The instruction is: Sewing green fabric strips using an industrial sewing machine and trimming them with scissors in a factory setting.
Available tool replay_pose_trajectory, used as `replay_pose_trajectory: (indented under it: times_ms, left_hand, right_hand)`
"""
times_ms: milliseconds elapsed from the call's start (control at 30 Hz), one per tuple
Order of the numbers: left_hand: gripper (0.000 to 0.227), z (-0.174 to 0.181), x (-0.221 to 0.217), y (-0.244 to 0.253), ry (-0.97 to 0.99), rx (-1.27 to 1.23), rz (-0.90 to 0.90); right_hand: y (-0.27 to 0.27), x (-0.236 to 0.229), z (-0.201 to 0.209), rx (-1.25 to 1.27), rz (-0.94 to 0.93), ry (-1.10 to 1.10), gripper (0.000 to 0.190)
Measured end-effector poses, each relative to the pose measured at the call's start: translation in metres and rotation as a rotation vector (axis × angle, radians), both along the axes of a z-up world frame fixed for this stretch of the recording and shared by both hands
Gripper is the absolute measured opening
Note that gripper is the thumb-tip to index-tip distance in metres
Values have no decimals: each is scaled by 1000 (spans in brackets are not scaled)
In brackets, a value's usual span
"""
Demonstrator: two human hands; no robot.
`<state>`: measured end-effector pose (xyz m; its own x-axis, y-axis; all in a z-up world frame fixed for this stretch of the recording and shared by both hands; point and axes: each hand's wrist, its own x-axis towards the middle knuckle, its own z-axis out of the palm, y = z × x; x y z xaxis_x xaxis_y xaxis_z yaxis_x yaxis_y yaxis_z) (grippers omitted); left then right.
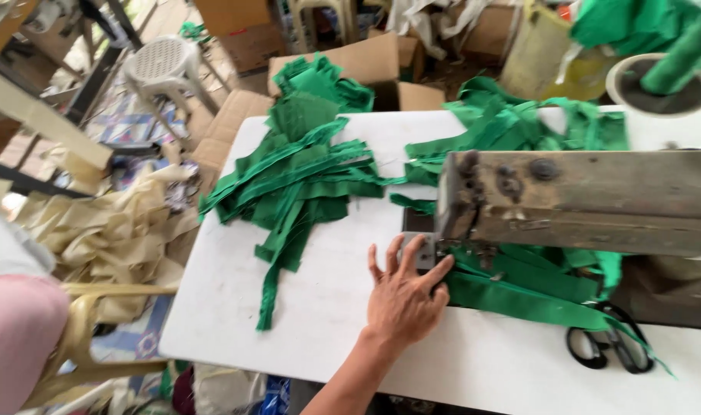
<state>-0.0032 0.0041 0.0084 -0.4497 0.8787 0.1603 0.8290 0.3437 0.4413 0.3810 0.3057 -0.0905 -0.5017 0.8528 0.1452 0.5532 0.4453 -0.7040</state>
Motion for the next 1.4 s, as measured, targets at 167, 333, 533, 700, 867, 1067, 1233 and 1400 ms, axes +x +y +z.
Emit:
replay_pose_trajectory:
  times_ms: [167, 333, 533, 700, 867, 1067, 1233, 1400]
  left_hand:
    - [51, -3, 1, -1, 8, -21, 2]
    - [52, -9, -1, 3, 39, -44, -41]
    - [62, 0, 7, -12, 103, 104, -108]
    - [67, 24, 45, -24, 121, 284, -381]
    - [29, 13, 48, -22, 142, 574, -491]
    - [12, 28, 36, -45, 0, 720, -427]
    - [12, 31, 40, -46, -203, 721, -277]
    - [23, 40, 40, -42, -314, 810, -120]
  right_hand:
    - [-46, 10, 36, 29, -132, 2, 55]
    - [-146, -104, 64, 673, 59, -292, 49]
    - [-165, -115, 96, 775, 149, -392, 24]
    - [-216, -114, 118, 861, 326, -589, 51]
    - [-256, -141, 157, 805, 524, -278, 32]
    - [-264, -122, 153, 287, 214, 493, 60]
    - [-257, -127, 130, 182, 133, 189, 40]
    - [-240, -174, 110, 206, 262, 89, 44]
